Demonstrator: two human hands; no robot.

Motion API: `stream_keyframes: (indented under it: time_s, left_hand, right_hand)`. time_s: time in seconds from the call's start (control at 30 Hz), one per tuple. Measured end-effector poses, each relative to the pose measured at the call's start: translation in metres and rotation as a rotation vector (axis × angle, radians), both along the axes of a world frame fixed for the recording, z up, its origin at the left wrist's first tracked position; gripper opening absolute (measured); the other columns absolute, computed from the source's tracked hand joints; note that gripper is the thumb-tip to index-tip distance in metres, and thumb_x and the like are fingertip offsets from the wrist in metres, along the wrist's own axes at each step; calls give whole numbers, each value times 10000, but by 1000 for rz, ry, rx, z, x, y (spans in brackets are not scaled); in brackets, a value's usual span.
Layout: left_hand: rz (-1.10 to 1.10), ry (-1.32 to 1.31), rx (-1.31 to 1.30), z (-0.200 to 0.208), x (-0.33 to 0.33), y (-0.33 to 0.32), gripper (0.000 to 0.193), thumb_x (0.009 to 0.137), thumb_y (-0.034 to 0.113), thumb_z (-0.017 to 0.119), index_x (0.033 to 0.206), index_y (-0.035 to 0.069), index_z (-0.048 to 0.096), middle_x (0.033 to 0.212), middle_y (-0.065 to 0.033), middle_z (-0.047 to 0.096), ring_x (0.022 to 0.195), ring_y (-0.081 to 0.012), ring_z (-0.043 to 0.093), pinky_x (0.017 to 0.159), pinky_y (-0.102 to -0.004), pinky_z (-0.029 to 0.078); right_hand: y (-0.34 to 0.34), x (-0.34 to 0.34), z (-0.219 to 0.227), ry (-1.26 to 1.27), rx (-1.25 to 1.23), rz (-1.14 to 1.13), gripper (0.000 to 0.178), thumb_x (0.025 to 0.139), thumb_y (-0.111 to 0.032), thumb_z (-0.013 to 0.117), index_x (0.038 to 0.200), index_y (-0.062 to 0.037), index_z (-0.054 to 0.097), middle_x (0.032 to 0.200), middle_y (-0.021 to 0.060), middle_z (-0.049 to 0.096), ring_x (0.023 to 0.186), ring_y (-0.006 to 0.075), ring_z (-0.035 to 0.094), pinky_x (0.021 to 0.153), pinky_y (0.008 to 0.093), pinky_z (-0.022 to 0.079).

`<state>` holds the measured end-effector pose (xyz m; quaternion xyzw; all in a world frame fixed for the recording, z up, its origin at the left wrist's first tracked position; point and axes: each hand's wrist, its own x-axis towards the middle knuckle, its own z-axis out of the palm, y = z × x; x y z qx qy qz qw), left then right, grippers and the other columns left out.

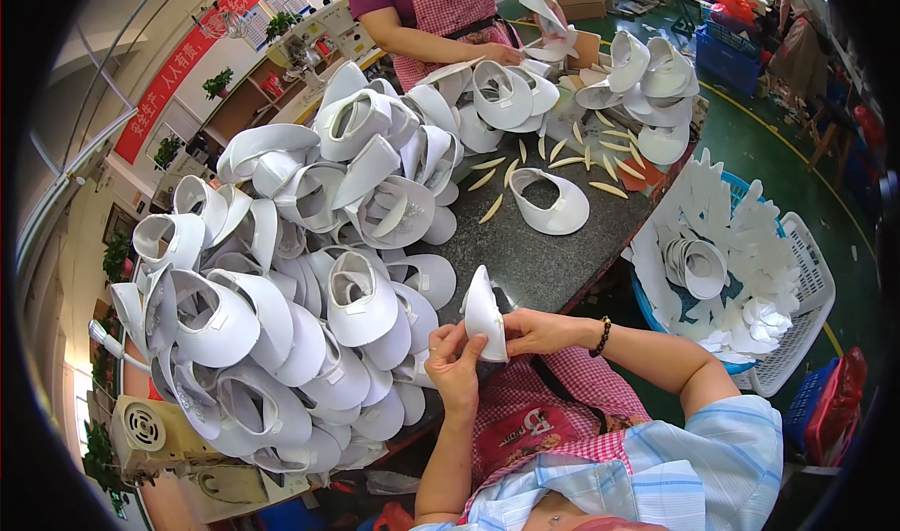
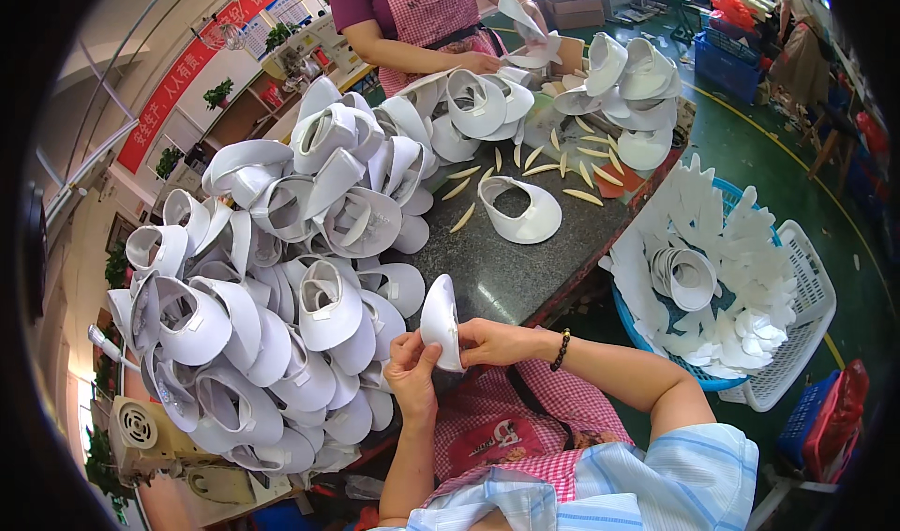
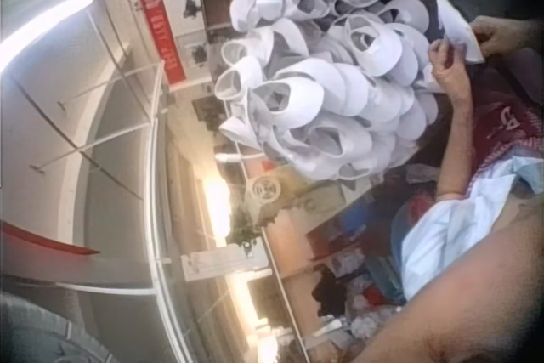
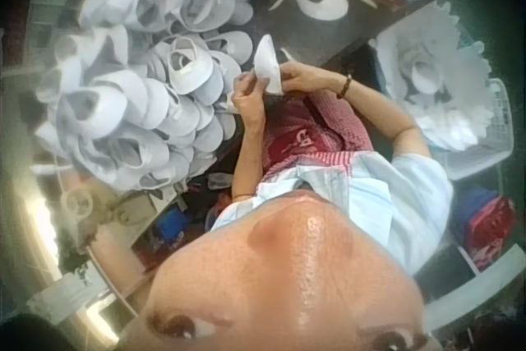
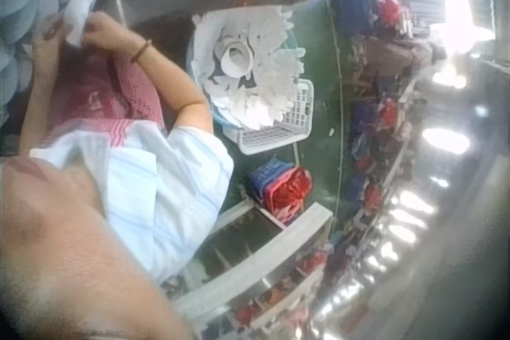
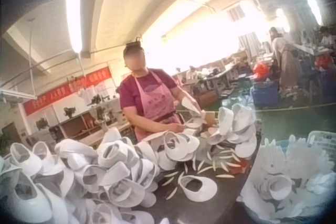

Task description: The person inserts stiffeners into shoe uppers and presses and shapes the material around the heel sections by hand.

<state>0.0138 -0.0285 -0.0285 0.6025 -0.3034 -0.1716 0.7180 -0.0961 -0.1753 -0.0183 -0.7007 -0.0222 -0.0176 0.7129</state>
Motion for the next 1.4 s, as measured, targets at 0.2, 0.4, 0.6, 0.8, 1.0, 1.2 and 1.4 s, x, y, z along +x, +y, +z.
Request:
stream_keyframes:
  time_s: [0.2,0.4,0.6,0.8,1.0,1.2,1.4]
  left_hand:
    - [105,-11,-9,1,0,3,294,781,-21,728,1072,-9,686,1029,-45,615,936,-132,583,864,-270,469]
    - [17,465,-181,-1,16,5,220,856,-7,658,1073,-18,626,1092,-114,633,992,-195,622,868,-326,518]
    - [-369,720,-315,13,12,-1,563,844,253,717,1279,8,457,1243,-139,550,1139,-249,557,977,-396,463]
    - [-386,641,-290,32,6,-9,717,741,165,758,1341,7,398,1265,-124,521,1175,-242,530,1017,-375,428]
    - [-675,423,-233,44,35,-1,700,713,87,736,1328,-32,424,1242,-134,556,1162,-249,549,1010,-377,426]
    - [-602,540,-364,50,19,-11,658,739,42,701,1329,-39,422,1259,-141,550,1164,-258,551,1019,-399,422]
    - [-504,470,-258,52,22,-4,655,755,36,664,1345,-26,385,1281,-157,527,1185,-294,534,1022,-448,428]
  right_hand:
    - [21,6,7,-15,-5,-233,217,859,-60,620,1051,39,630,880,42,672,804,91,582,731,273,496]
    - [11,4,7,-115,-211,-540,135,861,-99,640,882,20,580,762,49,617,735,88,560,664,287,481]
    - [12,1,32,-176,-230,-650,130,912,-124,584,928,-24,502,733,102,577,668,195,572,634,330,460]
    - [6,6,35,-484,-535,-790,108,879,-53,588,939,-16,507,750,151,579,698,306,607,655,379,484]
    - [-8,-11,75,-563,-546,-527,133,874,-7,593,1004,0,563,840,117,624,772,224,633,685,307,499]
    - [-18,-10,47,-541,-148,-263,305,873,-179,679,1090,13,585,907,31,630,835,154,599,770,330,488]
    - [-1,-24,61,-523,-597,-531,378,853,-223,708,1118,26,604,846,10,626,769,115,581,684,289,473]
